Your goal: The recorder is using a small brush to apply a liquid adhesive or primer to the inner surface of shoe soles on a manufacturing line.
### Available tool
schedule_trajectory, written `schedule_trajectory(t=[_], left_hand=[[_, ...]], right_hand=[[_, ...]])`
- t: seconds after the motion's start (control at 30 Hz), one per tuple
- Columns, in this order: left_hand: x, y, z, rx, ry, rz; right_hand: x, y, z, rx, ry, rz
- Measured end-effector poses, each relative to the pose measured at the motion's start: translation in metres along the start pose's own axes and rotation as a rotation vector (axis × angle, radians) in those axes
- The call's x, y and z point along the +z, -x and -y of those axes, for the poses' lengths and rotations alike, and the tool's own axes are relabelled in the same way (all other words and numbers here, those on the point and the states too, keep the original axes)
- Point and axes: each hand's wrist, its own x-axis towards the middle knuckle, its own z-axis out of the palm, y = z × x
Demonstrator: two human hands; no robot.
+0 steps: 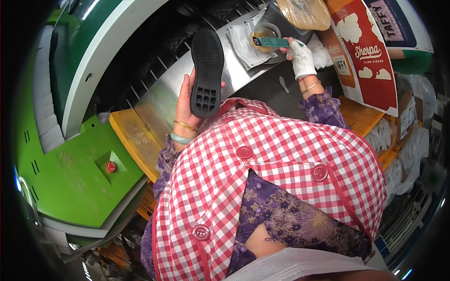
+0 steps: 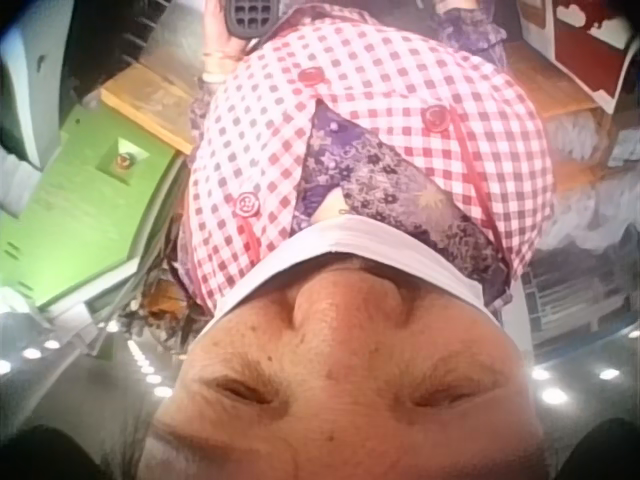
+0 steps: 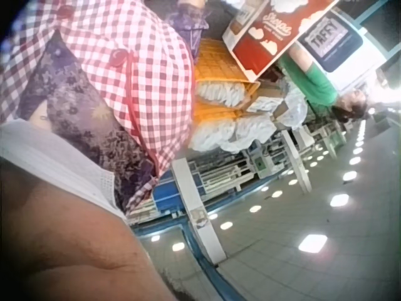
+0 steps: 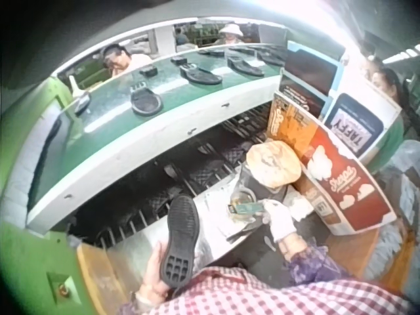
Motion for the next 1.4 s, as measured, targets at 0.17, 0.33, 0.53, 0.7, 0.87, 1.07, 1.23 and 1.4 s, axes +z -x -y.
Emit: schedule_trajectory(t=[0.17, 0.33, 0.53, 0.7, 0.87, 1.07, 1.23, 1.4], left_hand=[[0.01, -0.002, -0.006, 0.016, 0.145, 0.088], [0.035, -0.002, -0.013, 0.028, 0.201, 0.173], [0.047, -0.001, -0.014, 0.057, 0.147, 0.317], [0.048, -0.002, -0.013, 0.062, 0.154, 0.305], [0.045, -0.008, -0.013, 0.107, 0.159, 0.259], [0.05, -0.016, -0.013, 0.154, 0.133, 0.107], [0.049, -0.021, -0.015, 0.07, 0.352, 0.249], [0.048, -0.023, -0.013, -0.011, 0.498, 0.332]], right_hand=[[0.08, 0.057, 0.066, -0.088, -0.13, 0.141], [0.134, 0.095, 0.097, -0.25, -0.068, 0.245], [0.144, 0.096, 0.099, -0.253, -0.041, 0.26], [0.139, 0.099, 0.099, -0.282, 0.051, 0.31], [0.139, 0.113, 0.095, -0.214, 0.079, 0.361], [0.138, 0.125, 0.085, -0.199, 0.123, 0.319], [0.139, 0.132, 0.083, -0.197, 0.129, 0.305], [0.136, 0.142, 0.084, -0.162, 0.15, 0.317]])
